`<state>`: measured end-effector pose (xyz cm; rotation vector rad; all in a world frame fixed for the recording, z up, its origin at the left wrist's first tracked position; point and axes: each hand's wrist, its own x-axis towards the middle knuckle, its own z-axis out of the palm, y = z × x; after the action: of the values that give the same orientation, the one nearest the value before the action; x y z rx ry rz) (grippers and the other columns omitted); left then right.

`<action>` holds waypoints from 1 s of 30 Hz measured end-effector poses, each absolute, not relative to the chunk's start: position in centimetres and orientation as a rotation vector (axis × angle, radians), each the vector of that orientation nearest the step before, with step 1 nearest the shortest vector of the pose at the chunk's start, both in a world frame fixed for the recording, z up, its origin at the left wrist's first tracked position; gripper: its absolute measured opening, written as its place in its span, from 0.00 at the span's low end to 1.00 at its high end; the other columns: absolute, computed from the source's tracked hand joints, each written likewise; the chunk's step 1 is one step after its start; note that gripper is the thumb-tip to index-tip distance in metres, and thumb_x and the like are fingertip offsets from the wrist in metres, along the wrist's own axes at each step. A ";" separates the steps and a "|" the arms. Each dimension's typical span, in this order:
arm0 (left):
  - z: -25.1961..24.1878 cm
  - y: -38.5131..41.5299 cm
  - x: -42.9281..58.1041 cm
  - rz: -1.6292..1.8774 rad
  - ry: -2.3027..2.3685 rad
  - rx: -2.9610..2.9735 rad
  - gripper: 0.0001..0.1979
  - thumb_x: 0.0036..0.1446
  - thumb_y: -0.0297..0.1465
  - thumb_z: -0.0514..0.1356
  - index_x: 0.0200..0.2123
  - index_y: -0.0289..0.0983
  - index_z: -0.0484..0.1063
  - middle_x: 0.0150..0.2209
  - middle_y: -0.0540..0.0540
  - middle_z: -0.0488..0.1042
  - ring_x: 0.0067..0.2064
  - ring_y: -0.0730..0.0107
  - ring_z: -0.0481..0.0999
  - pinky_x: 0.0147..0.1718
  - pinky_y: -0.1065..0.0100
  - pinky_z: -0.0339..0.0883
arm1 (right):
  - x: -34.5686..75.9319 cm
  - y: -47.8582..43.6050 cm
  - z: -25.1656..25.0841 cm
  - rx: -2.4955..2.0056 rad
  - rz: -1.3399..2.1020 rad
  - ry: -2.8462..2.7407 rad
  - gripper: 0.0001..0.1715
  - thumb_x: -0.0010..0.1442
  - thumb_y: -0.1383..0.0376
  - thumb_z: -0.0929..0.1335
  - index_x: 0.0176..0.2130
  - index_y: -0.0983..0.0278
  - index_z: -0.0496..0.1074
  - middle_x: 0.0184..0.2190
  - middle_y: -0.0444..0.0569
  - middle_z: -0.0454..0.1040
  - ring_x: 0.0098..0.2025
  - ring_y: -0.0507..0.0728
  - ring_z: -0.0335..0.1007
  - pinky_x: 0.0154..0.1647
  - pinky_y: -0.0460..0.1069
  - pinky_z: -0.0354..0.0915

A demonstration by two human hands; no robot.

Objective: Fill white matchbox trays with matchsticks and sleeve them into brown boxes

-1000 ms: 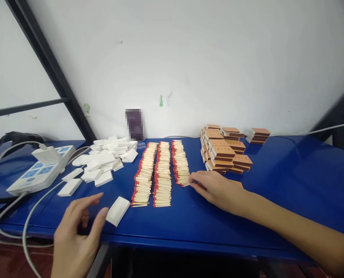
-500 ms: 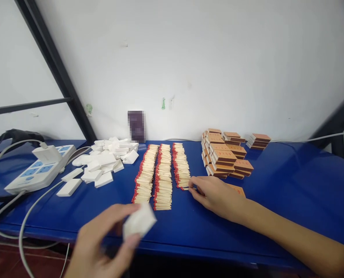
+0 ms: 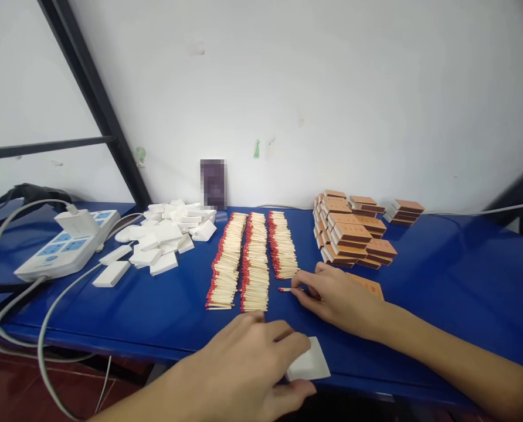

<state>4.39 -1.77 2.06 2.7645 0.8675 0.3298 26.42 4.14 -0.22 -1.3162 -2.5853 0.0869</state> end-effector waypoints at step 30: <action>-0.3 -2.5 2.7 0.603 0.871 2.712 0.15 0.66 0.30 0.57 0.55 0.44 0.64 0.53 0.46 0.74 0.46 0.58 0.79 0.41 0.60 0.76 | 27.0 4.7 -0.8 -1.093 0.155 -2.318 0.11 0.67 0.65 0.63 0.37 0.62 0.75 0.19 0.40 0.70 0.21 0.51 0.62 0.25 0.45 0.56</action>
<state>2.75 -2.48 -0.29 2.7116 0.8714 0.6033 26.95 4.73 -0.77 -1.0927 -2.3180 0.1548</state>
